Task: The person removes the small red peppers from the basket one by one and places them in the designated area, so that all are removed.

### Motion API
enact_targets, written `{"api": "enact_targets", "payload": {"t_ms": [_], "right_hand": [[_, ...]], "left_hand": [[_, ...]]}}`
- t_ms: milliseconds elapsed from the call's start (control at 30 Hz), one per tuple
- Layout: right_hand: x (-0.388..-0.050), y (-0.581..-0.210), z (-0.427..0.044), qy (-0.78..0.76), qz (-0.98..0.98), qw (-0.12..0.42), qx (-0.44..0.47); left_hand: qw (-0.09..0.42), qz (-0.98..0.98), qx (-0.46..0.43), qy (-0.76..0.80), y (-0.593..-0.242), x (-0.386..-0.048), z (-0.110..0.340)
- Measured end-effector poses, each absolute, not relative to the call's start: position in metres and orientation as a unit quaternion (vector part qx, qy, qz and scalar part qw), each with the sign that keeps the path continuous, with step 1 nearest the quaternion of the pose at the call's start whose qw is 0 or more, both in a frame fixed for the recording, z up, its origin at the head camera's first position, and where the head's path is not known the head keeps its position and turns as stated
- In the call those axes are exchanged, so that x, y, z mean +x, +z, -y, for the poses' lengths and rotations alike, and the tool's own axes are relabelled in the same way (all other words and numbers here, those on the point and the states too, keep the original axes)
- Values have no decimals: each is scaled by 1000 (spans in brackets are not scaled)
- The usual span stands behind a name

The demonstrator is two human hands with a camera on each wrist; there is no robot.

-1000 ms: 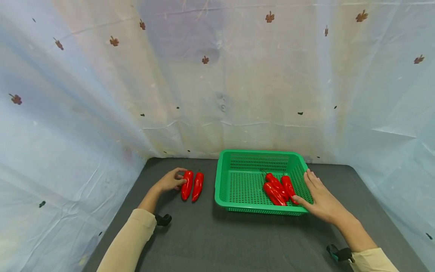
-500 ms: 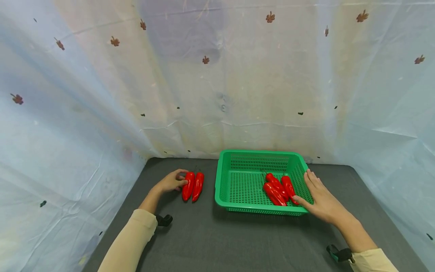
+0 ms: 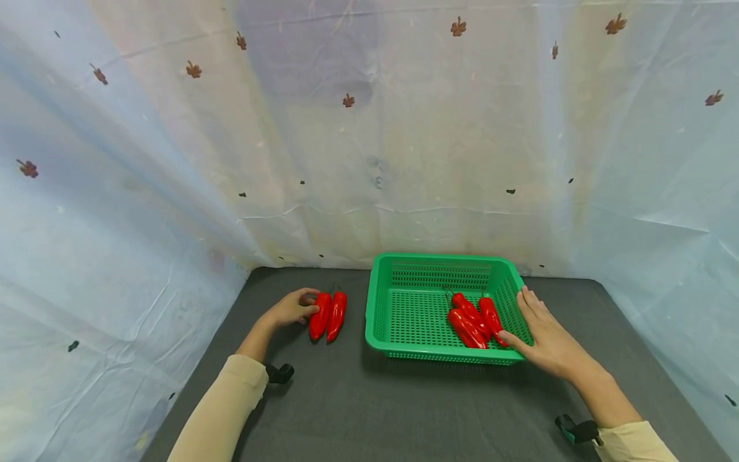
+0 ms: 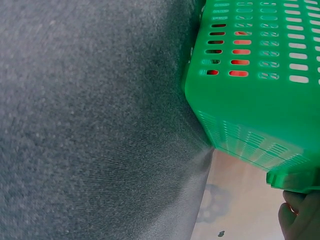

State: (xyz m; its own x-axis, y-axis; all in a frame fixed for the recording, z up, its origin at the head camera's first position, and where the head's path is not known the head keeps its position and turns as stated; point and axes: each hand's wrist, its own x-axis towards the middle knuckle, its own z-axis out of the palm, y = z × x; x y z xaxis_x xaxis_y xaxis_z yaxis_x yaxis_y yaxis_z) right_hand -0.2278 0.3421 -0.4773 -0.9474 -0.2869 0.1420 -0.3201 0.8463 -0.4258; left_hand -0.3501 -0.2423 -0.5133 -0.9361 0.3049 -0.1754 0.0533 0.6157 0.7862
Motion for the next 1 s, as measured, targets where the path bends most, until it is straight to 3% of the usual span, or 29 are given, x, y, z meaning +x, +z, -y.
{"api": "enact_targets", "payload": {"t_ms": [433,667,1000], "right_hand": [[-229,-478,-342,223,961,34,158],[-229,-478,-343,221,961,36,160],[-229,-476,-342,220,962,30,157]], "left_hand": [[110,-889,110,430,-502,-353,245],[68,-906,146,391,-486,-347,230],[54,-896,170,406,-463,-335,199]]}}
